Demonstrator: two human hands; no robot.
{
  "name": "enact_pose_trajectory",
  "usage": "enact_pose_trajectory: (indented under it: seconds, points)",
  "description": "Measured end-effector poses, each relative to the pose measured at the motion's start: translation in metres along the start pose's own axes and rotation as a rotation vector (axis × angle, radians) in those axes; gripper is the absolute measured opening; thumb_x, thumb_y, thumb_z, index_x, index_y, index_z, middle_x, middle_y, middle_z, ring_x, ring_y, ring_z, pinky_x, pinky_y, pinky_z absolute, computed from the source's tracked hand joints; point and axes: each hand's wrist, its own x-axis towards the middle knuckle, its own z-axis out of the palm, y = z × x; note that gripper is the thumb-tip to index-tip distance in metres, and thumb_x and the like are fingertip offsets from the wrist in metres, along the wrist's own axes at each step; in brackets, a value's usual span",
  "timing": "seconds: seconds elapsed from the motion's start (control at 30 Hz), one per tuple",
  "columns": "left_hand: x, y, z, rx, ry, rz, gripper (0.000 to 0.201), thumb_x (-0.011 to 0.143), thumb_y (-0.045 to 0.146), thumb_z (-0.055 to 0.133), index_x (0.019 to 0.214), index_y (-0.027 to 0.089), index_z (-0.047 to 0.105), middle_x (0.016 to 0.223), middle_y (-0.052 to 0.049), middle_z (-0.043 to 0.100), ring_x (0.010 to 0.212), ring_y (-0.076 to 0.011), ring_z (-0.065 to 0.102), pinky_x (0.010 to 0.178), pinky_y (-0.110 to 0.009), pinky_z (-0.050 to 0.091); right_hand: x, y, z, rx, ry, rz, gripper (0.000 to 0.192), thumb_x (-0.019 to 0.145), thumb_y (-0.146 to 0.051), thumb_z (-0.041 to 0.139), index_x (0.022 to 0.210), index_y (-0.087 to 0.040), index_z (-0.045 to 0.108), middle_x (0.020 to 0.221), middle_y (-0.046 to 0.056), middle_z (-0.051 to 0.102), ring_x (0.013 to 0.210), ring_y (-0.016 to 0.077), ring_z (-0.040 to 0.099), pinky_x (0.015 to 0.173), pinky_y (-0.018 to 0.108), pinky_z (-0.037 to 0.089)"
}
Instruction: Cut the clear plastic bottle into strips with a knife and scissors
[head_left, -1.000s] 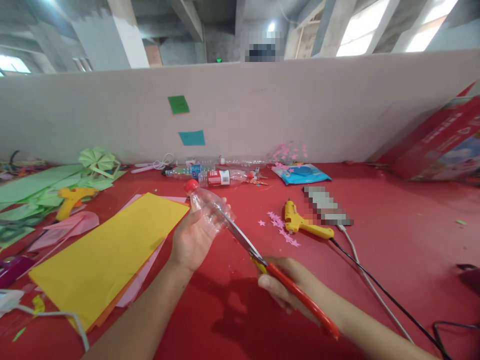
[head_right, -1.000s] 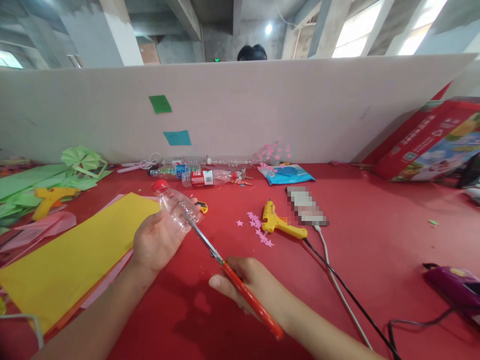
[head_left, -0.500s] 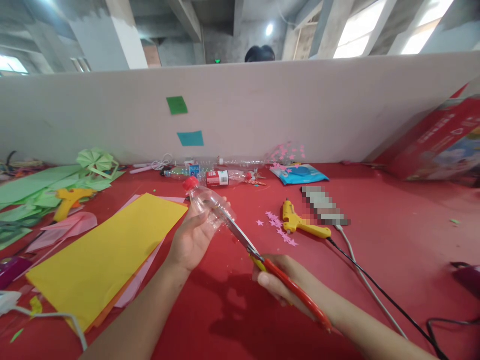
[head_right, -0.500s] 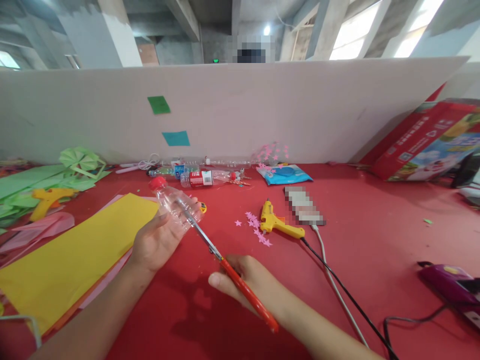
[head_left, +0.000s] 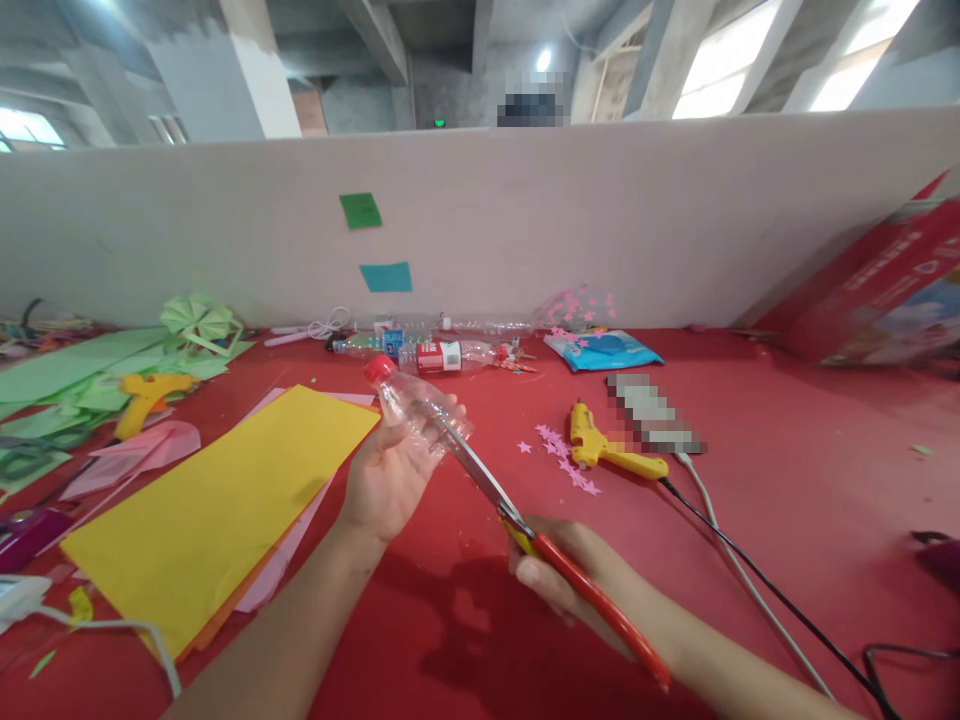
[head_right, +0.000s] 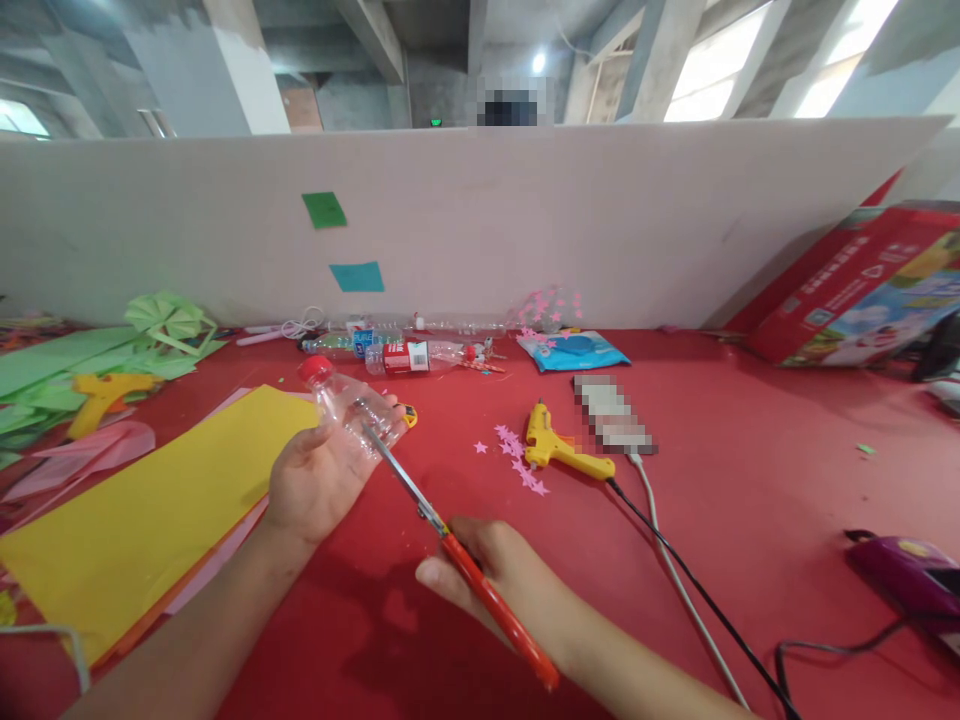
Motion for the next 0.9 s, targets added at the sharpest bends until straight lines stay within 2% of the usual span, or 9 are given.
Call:
enact_pose_trajectory:
  seconds: [0.23, 0.43, 0.7, 0.9]
  points:
    - [-0.0016, -0.0039, -0.0004, 0.016, 0.033, -0.028, 0.055, 0.073, 0.022, 0.058, 0.127, 0.020, 0.050, 0.106, -0.008, 0.070, 0.113, -0.0288, 0.061, 0.108, -0.050, 0.037, 0.0014, 0.0000, 0.0004, 0.015, 0.029, 0.030, 0.063, 0.075, -0.083, 0.042, 0.065, -0.021, 0.036, 0.058, -0.004, 0.041, 0.053, 0.0094, 0.036, 0.052, 0.025, 0.029]
    - [-0.0010, -0.0046, -0.0005, 0.018, -0.001, -0.015, 0.055, 0.076, 0.022, 0.057, 0.130, 0.024, 0.046, 0.109, -0.007, 0.069, 0.112, -0.0282, 0.061, 0.106, -0.050, 0.038, 0.0013, 0.0031, -0.0007, 0.090, -0.026, 0.093, 0.065, 0.072, -0.085, 0.043, 0.070, -0.020, 0.043, 0.053, -0.005, 0.043, 0.049, 0.0091, 0.038, 0.049, 0.023, 0.030]
    - [-0.0035, -0.0049, 0.0021, 0.087, -0.026, 0.009, 0.052, 0.074, 0.028, 0.062, 0.125, 0.026, 0.050, 0.106, -0.006, 0.068, 0.111, -0.0276, 0.060, 0.103, -0.046, 0.040, -0.0016, 0.0083, 0.0003, 0.032, -0.045, -0.029, 0.056, 0.082, -0.073, 0.046, 0.069, -0.020, 0.039, 0.058, -0.006, 0.039, 0.053, 0.0076, 0.031, 0.047, 0.022, 0.023]
    - [-0.0014, -0.0022, -0.0004, 0.084, -0.031, 0.060, 0.054, 0.075, 0.024, 0.061, 0.128, 0.027, 0.047, 0.109, -0.006, 0.066, 0.113, -0.0270, 0.059, 0.104, -0.046, 0.039, -0.0028, 0.0056, -0.0007, 0.036, -0.048, -0.032, 0.056, 0.082, -0.074, 0.045, 0.069, -0.020, 0.039, 0.057, -0.006, 0.039, 0.053, 0.0078, 0.031, 0.047, 0.022, 0.023]
